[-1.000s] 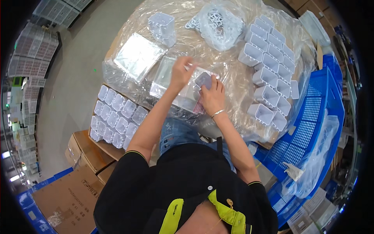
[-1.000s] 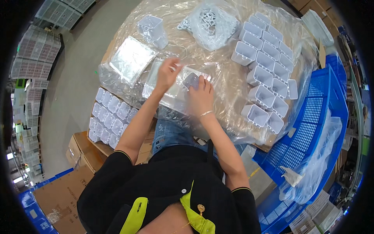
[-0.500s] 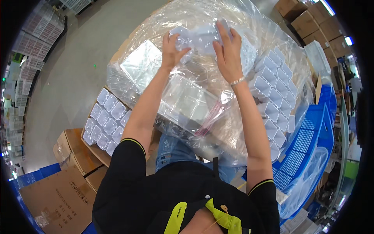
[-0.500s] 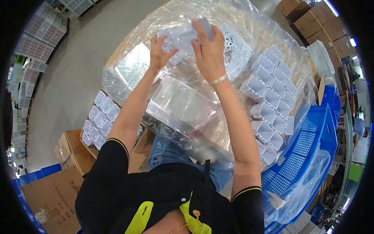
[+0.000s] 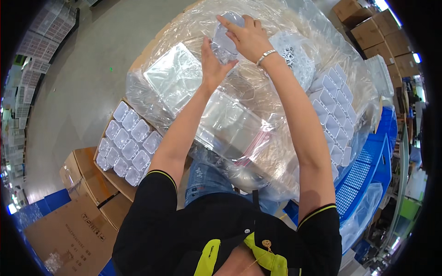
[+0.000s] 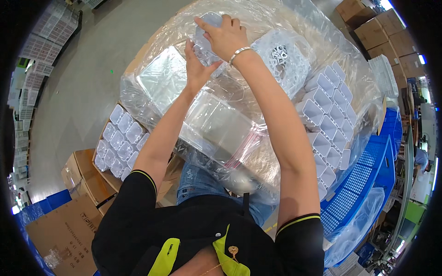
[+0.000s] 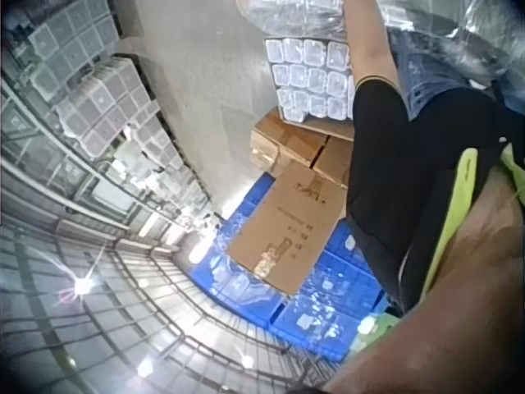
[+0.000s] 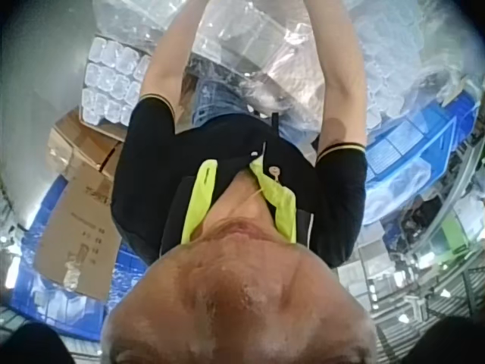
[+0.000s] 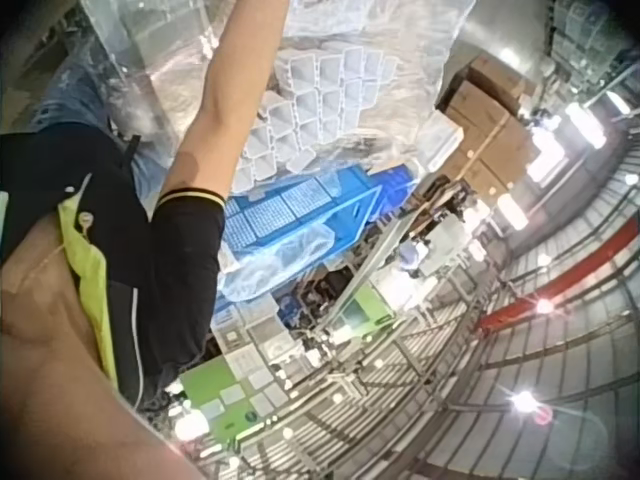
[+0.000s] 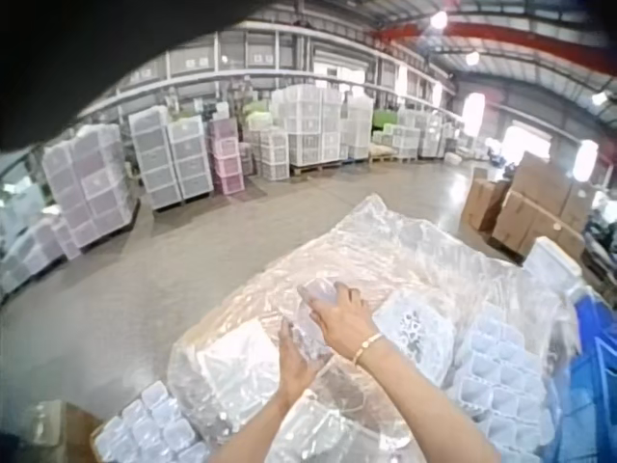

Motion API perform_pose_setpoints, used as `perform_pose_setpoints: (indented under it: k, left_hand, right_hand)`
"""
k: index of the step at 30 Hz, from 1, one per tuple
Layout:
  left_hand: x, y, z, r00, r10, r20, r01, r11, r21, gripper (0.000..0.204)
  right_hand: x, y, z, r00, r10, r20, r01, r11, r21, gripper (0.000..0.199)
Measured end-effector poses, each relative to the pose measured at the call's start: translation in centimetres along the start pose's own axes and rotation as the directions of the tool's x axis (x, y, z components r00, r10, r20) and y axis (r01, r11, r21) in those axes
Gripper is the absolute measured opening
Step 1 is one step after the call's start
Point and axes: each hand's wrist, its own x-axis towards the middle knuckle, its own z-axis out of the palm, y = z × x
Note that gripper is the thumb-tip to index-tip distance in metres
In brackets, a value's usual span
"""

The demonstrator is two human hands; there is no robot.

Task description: Packing small white electronic components into individual plastic boxes and then sealing them into plastic bags.

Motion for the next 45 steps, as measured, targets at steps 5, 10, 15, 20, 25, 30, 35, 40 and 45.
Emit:
perform_pose_setpoints:
  k: [5,10,15,20,25,30,35,40,45]
  left_hand:
    - [0.5,-0.4,1.0,0.984,0.176,0.021,-0.177,0.981,0.082,0.106]
    - [0.2,-2.3,0.3,0.964,0.266,-0.018,-0.266,0.964,0.020,0.106]
    - [-2.4,1.4,0.8,0.996,0.089,-0.006,-0.085,0.961,0.263,0.100]
    - [-14.2,4.0,1.3,0.912,0.025,0.411,0.021,0.994,-0.105,0.031]
    - [-26.3,5.1,2.4,0.754,0.096,0.650,0.020,0.985,-0.169,0.016]
    - [-27.7,7.4,1.8,0.749,0.162,0.642,-0.139,0.987,-0.086,0.020]
    - [-28.6,10.9,2.4,0.816,-0.047,0.576,0.104,0.992,-0.067,0.037]
    - [-29.8,9.7,3.6,0.850,-0.113,0.514,0.125,0.992,0.011,0.036]
    - [-28.4,6.7,2.9,0.772,-0.458,0.441,0.556,0.823,-0.118,0.015]
  right_hand:
    - [-0.5,0.3,1.7,0.996,0.042,-0.081,-0.049,0.995,-0.088,0.043]
    - [-4.3,-0.2,-1.0,0.999,0.022,-0.049,-0.017,0.993,0.119,0.057]
    - [-24.2,0.5,2.1,0.864,0.484,-0.143,-0.437,0.859,0.266,0.045]
    - [-37.1,-3.3,3.9,0.703,0.703,-0.107,-0.705,0.709,0.024,0.052]
    - [-39.0,-4.1,1.8,0.318,0.945,-0.076,-0.836,0.317,0.448,0.046]
    - [-41.1,-1.4,1.9,0.270,0.852,0.449,-0.898,0.054,0.437,0.030]
    - [-41.3,-4.6,3.1,0.258,0.699,0.666,-0.137,-0.656,0.742,0.017]
    - [-41.3,-6.4,2.6,0.381,0.602,0.702,-0.036,-0.749,0.662,0.016]
    - [-42.5,-6.4,2.7,0.188,0.745,0.640,0.125,-0.664,0.737,0.011]
